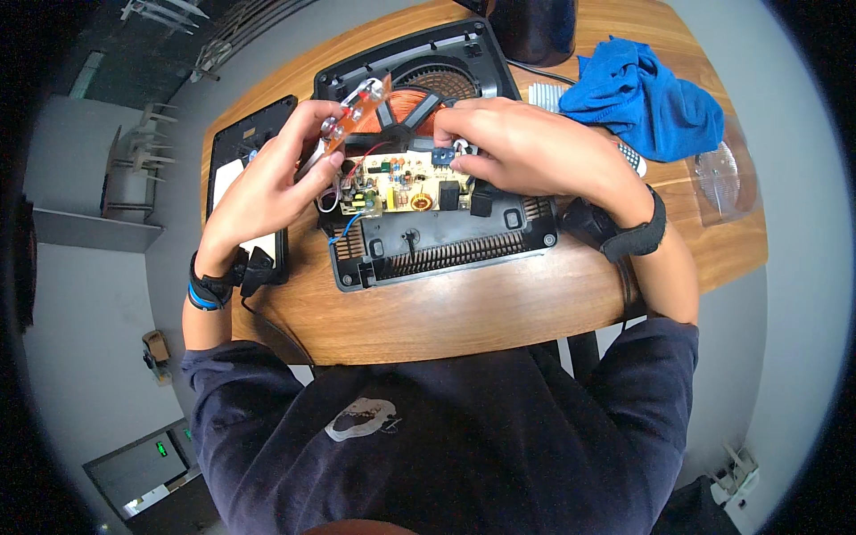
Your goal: The person assembles an electronic device on a wooden table. They wipe a circuit board with a blue cloth, position a copper coil, connect wires, and use a screwdriver to secure components inside a black plastic housing.
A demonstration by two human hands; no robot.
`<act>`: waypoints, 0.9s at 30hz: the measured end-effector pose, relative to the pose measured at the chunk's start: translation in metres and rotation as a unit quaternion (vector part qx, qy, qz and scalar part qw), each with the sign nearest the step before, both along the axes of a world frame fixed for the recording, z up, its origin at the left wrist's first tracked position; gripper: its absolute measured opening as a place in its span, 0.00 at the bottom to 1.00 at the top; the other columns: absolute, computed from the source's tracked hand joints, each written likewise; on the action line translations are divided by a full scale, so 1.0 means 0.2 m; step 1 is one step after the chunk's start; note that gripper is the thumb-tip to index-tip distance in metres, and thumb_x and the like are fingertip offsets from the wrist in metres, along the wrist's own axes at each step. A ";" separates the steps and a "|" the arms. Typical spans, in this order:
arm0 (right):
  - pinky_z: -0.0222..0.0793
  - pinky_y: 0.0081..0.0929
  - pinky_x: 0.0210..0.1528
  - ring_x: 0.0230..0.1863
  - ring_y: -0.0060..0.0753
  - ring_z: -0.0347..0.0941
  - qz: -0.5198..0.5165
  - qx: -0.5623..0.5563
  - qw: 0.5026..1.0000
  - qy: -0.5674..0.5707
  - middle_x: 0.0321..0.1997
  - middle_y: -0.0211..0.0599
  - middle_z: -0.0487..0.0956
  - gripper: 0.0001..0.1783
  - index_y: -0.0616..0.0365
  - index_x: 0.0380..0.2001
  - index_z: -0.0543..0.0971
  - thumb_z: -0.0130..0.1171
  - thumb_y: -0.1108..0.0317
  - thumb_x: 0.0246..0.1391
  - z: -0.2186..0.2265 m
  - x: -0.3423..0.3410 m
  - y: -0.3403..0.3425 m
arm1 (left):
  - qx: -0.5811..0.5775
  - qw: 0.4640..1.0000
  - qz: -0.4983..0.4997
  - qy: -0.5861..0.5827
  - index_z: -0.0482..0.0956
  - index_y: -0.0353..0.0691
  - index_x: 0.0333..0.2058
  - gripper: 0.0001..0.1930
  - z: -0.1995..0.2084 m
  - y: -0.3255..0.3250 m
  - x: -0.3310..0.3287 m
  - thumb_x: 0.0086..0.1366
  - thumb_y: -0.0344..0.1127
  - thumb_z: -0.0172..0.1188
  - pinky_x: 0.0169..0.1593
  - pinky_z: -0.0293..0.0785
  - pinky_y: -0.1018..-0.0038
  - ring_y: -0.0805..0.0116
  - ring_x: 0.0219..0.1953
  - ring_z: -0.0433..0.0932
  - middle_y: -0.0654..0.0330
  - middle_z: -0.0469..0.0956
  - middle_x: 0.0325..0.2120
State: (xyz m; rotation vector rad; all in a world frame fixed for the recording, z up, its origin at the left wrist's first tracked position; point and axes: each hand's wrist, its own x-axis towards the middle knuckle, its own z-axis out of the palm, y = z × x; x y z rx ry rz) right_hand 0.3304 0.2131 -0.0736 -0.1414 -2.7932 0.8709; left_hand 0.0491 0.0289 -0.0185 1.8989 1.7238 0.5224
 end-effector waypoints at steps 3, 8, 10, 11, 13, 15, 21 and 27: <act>0.78 0.50 0.58 0.55 0.59 0.82 -0.032 -0.002 0.999 0.015 0.51 0.49 0.83 0.14 0.58 0.54 0.78 0.68 0.69 0.70 0.02 0.00 -0.03 | -0.036 0.994 0.068 -0.072 0.67 0.37 0.72 0.21 0.00 -0.02 -0.03 0.86 0.30 0.56 0.56 0.80 0.70 0.69 0.53 0.84 0.55 0.84 0.53; 0.77 0.47 0.62 0.60 0.59 0.81 -0.095 -0.016 0.992 0.082 0.55 0.51 0.82 0.15 0.59 0.60 0.77 0.61 0.71 0.75 0.04 -0.01 0.00 | 0.014 0.983 0.102 -0.151 0.68 0.37 0.73 0.21 -0.07 -0.04 -0.10 0.89 0.36 0.52 0.49 0.78 0.75 0.73 0.48 0.85 0.58 0.84 0.51; 0.78 0.43 0.58 0.55 0.53 0.83 -0.112 -0.051 0.990 0.072 0.52 0.49 0.83 0.16 0.58 0.63 0.76 0.61 0.69 0.77 0.05 -0.01 0.03 | 0.037 0.982 0.123 -0.137 0.70 0.36 0.70 0.20 -0.09 -0.03 -0.14 0.88 0.38 0.55 0.52 0.82 0.71 0.70 0.47 0.87 0.56 0.86 0.47; 0.78 0.41 0.55 0.51 0.49 0.83 -0.117 -0.093 0.986 0.076 0.49 0.48 0.83 0.17 0.58 0.64 0.76 0.61 0.69 0.77 0.04 -0.02 0.04 | 0.048 0.981 0.135 -0.129 0.71 0.35 0.69 0.20 -0.10 -0.03 -0.17 0.88 0.39 0.56 0.53 0.83 0.69 0.69 0.46 0.88 0.55 0.86 0.45; 0.77 0.37 0.49 0.45 0.40 0.80 -0.139 -0.100 0.985 0.035 0.44 0.44 0.82 0.18 0.56 0.65 0.76 0.63 0.68 0.77 0.05 -0.01 0.04 | 0.049 0.981 0.159 -0.104 0.73 0.35 0.68 0.20 -0.08 -0.04 -0.19 0.88 0.41 0.57 0.50 0.83 0.69 0.69 0.44 0.87 0.55 0.86 0.45; 0.76 0.33 0.45 0.40 0.31 0.77 -0.155 -0.121 0.981 -0.007 0.41 0.38 0.81 0.21 0.54 0.67 0.76 0.66 0.67 0.76 0.07 -0.01 0.04 | 0.053 0.978 0.180 -0.087 0.73 0.35 0.68 0.21 -0.08 -0.06 -0.22 0.88 0.43 0.58 0.50 0.83 0.70 0.70 0.43 0.86 0.55 0.86 0.44; 0.74 0.22 0.39 0.36 0.16 0.72 -0.149 -0.183 0.967 -0.093 0.40 0.28 0.79 0.34 0.49 0.73 0.76 0.77 0.66 0.68 0.10 0.00 0.06 | 0.092 0.978 0.179 0.061 0.73 0.36 0.64 0.15 -0.16 -0.08 -0.38 0.88 0.39 0.53 0.48 0.83 0.56 0.47 0.45 0.90 0.48 0.89 0.41; 0.80 0.23 0.41 0.37 0.17 0.78 -0.102 -0.247 0.956 -0.121 0.38 0.28 0.80 0.43 0.48 0.76 0.75 0.79 0.77 0.59 0.04 0.00 0.11 | -0.046 0.967 0.143 0.205 0.71 0.35 0.60 0.13 -0.20 -0.08 -0.52 0.86 0.37 0.56 0.52 0.83 0.55 0.38 0.46 0.87 0.43 0.88 0.42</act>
